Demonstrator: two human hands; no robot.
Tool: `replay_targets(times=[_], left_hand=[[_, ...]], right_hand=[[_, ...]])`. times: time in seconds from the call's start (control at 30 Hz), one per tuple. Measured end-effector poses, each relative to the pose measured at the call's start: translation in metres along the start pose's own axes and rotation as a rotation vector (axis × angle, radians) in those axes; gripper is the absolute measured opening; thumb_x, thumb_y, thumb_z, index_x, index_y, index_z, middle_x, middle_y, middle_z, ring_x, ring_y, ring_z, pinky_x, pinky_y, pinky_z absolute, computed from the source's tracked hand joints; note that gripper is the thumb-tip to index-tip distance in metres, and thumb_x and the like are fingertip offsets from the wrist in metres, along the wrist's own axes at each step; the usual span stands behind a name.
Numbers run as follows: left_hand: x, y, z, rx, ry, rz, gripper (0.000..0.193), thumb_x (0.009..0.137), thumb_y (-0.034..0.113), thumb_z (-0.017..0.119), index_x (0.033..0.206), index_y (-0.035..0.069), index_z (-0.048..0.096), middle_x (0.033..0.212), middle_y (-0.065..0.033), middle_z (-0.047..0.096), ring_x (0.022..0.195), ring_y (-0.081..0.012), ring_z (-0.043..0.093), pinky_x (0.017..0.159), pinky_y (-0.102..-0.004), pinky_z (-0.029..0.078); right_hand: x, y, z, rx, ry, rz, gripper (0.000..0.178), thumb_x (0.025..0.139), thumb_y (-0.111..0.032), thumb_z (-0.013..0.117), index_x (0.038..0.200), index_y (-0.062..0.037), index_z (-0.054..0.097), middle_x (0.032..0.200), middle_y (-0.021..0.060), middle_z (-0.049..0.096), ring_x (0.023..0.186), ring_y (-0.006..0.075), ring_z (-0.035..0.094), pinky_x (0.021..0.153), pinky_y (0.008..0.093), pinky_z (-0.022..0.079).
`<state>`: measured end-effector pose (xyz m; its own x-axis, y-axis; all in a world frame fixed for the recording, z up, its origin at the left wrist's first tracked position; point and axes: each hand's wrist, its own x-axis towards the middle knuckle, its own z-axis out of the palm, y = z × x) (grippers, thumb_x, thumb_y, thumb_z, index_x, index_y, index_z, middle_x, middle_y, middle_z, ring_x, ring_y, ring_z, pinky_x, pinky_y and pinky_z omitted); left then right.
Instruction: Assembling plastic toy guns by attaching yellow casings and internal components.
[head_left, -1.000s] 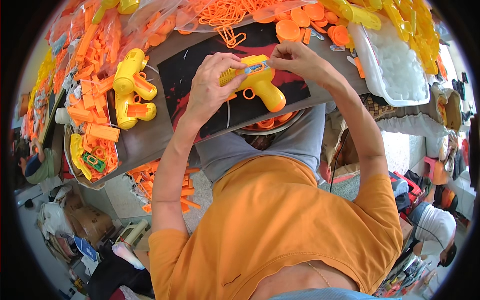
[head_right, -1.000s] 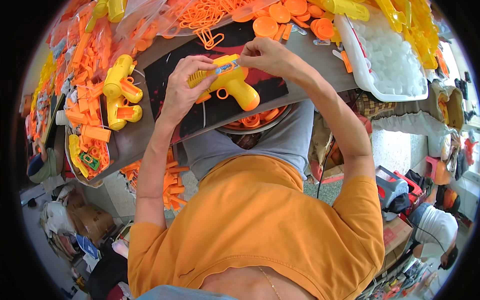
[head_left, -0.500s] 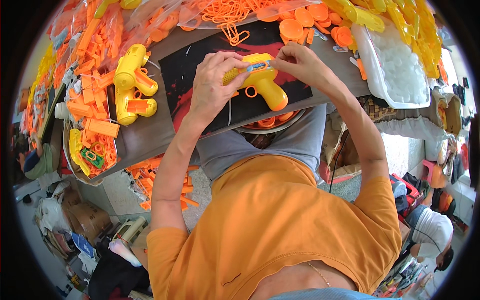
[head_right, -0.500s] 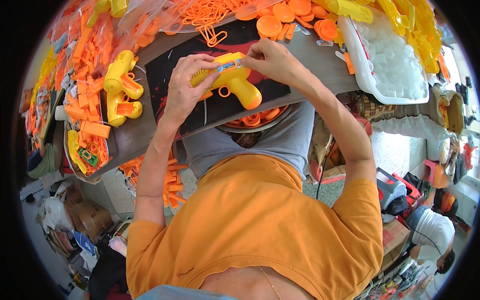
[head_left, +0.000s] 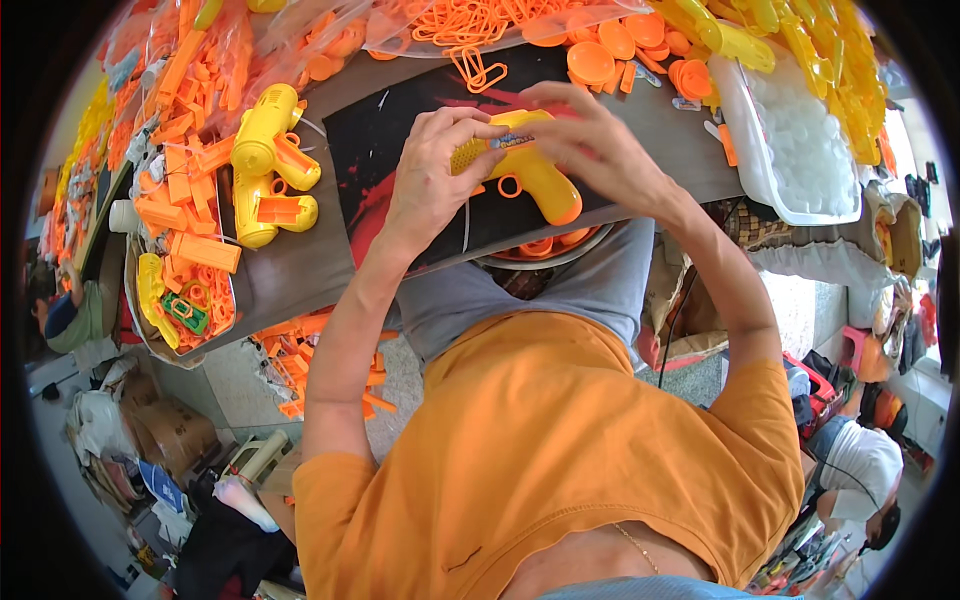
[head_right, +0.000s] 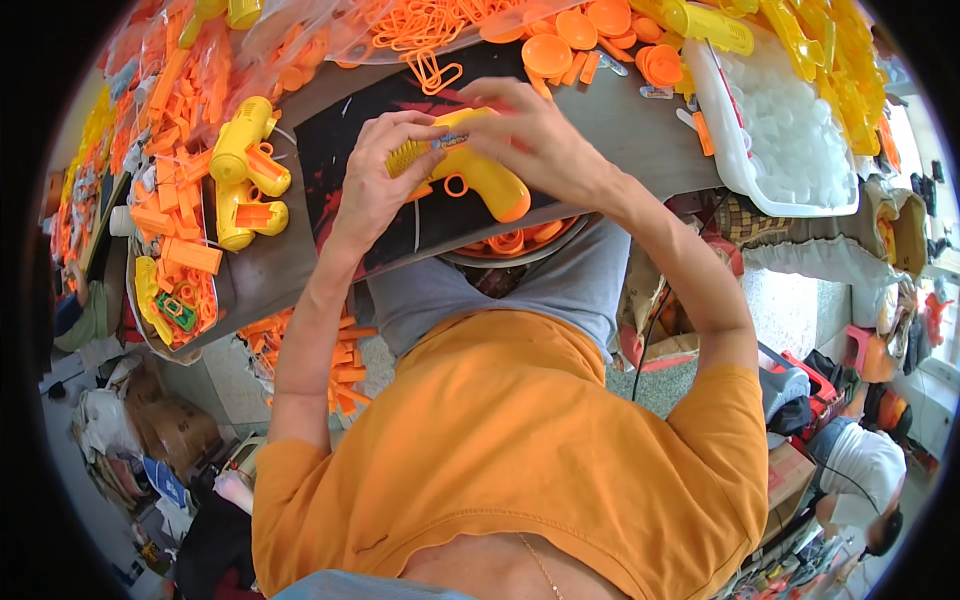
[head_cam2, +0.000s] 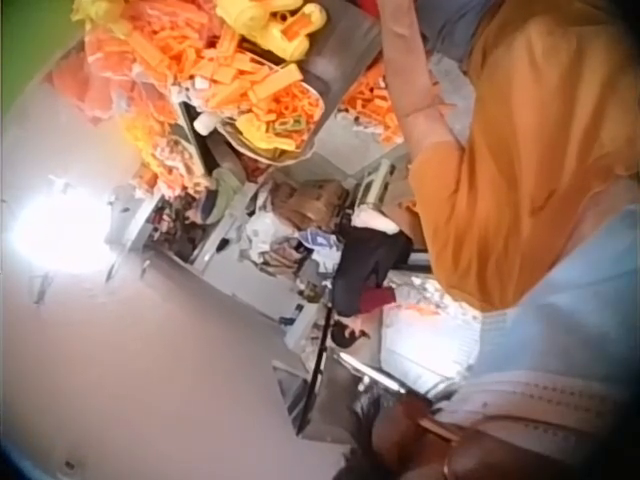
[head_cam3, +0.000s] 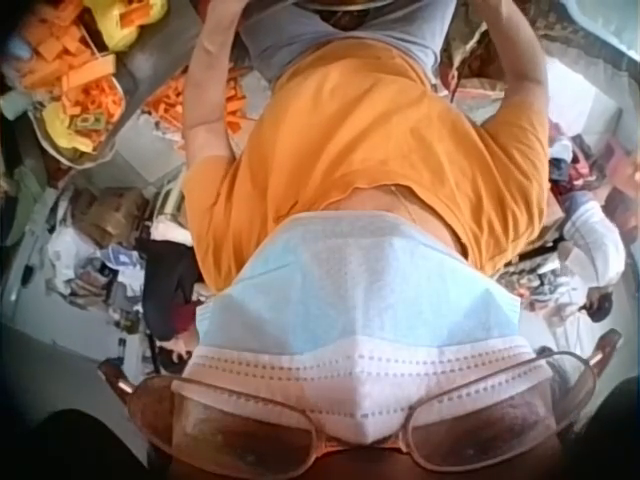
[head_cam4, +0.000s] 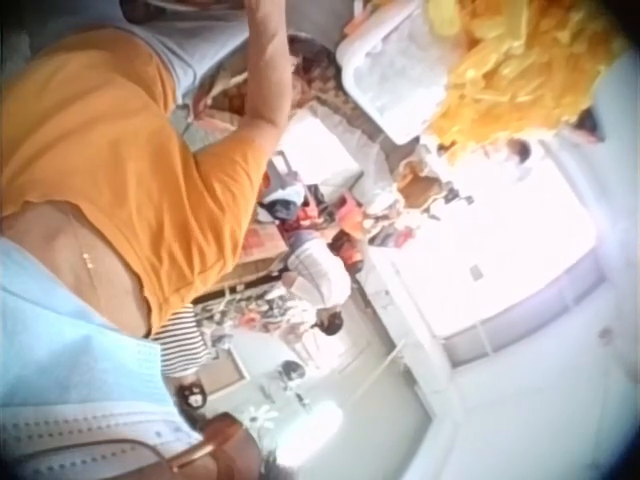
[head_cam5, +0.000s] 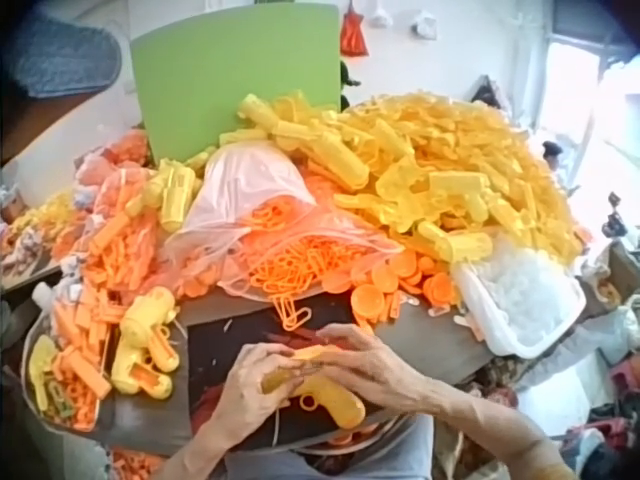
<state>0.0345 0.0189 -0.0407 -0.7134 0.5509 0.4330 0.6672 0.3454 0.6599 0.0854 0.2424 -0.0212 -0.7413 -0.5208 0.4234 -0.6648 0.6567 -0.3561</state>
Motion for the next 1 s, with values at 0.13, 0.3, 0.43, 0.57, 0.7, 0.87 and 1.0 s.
replay_targets(times=[0.13, 0.3, 0.43, 0.57, 0.7, 0.87, 1.0], left_hand=[[0.001, -0.001, -0.001, -0.041, -0.004, 0.012, 0.023, 0.078, 0.015, 0.074, 0.100, 0.010, 0.070, 0.104, -0.0029, 0.062, 0.096, -0.0238, 0.054, 0.087, -0.0358, 0.045], [0.004, 0.005, 0.002, 0.017, 0.031, 0.028, 0.022, 0.076, 0.013, 0.074, 0.099, 0.013, 0.071, 0.105, -0.0016, 0.062, 0.097, -0.0224, 0.055, 0.086, -0.0351, 0.044], [-0.002, -0.002, 0.003, 0.004, 0.055, 0.108, 0.023, 0.074, 0.009, 0.074, 0.096, 0.015, 0.072, 0.106, -0.0004, 0.063, 0.098, -0.0218, 0.056, 0.086, -0.0349, 0.044], [-0.007, 0.000, -0.002, 0.066, 0.020, 0.141, 0.025, 0.074, -0.002, 0.072, 0.095, 0.010, 0.073, 0.107, -0.0046, 0.063, 0.101, -0.0220, 0.057, 0.087, -0.0321, 0.048], [-0.002, -0.004, 0.004, 0.031, 0.009, 0.177, 0.023, 0.073, 0.005, 0.073, 0.095, 0.014, 0.072, 0.106, -0.0019, 0.063, 0.099, -0.0239, 0.057, 0.086, -0.0351, 0.045], [-0.011, 0.012, -0.016, -0.137, -0.107, 0.037, 0.023, 0.084, 0.002, 0.066, 0.106, 0.009, 0.070, 0.123, -0.0094, 0.057, 0.112, -0.0218, 0.055, 0.098, -0.0328, 0.043], [-0.028, -0.019, -0.061, -0.169, 0.084, -0.116, 0.025, 0.093, 0.004, 0.056, 0.116, -0.002, 0.062, 0.129, -0.0115, 0.055, 0.123, -0.0205, 0.049, 0.105, -0.0330, 0.036]], right_hand=[[0.003, 0.011, 0.001, 0.645, -0.014, 0.649, 0.036, 0.095, -0.025, 0.057, 0.126, -0.0064, 0.057, 0.121, 0.0057, 0.056, 0.111, 0.0119, 0.053, 0.091, 0.0245, 0.042], [0.008, 0.029, -0.002, 0.906, -0.186, 0.746, 0.043, 0.093, -0.027, 0.063, 0.127, -0.0042, 0.055, 0.110, 0.0022, 0.061, 0.103, 0.0094, 0.056, 0.089, 0.0252, 0.045], [0.010, 0.030, 0.001, 0.903, -0.174, 0.705, 0.042, 0.092, -0.025, 0.064, 0.126, -0.0015, 0.055, 0.109, 0.0033, 0.062, 0.101, 0.0096, 0.056, 0.088, 0.0251, 0.045], [0.012, 0.020, 0.009, 0.644, -0.171, 0.602, 0.040, 0.092, -0.023, 0.063, 0.125, -0.0012, 0.054, 0.106, 0.0045, 0.063, 0.097, 0.0096, 0.056, 0.084, 0.0254, 0.046], [0.010, 0.017, -0.003, 0.629, -0.240, 0.669, 0.040, 0.093, -0.024, 0.062, 0.125, -0.0019, 0.053, 0.103, 0.0059, 0.063, 0.093, 0.0094, 0.057, 0.081, 0.0253, 0.047], [-0.033, 0.000, -0.009, 0.376, -0.122, 0.589, 0.058, 0.080, -0.034, 0.076, 0.124, -0.0042, 0.052, 0.109, 0.0094, 0.063, 0.095, 0.0183, 0.062, 0.081, 0.0304, 0.051], [-0.160, -0.043, -0.129, 0.284, 0.035, 0.858, 0.060, 0.075, -0.034, 0.077, 0.121, -0.0031, 0.053, 0.108, 0.0105, 0.062, 0.097, 0.0190, 0.060, 0.083, 0.0312, 0.049]])
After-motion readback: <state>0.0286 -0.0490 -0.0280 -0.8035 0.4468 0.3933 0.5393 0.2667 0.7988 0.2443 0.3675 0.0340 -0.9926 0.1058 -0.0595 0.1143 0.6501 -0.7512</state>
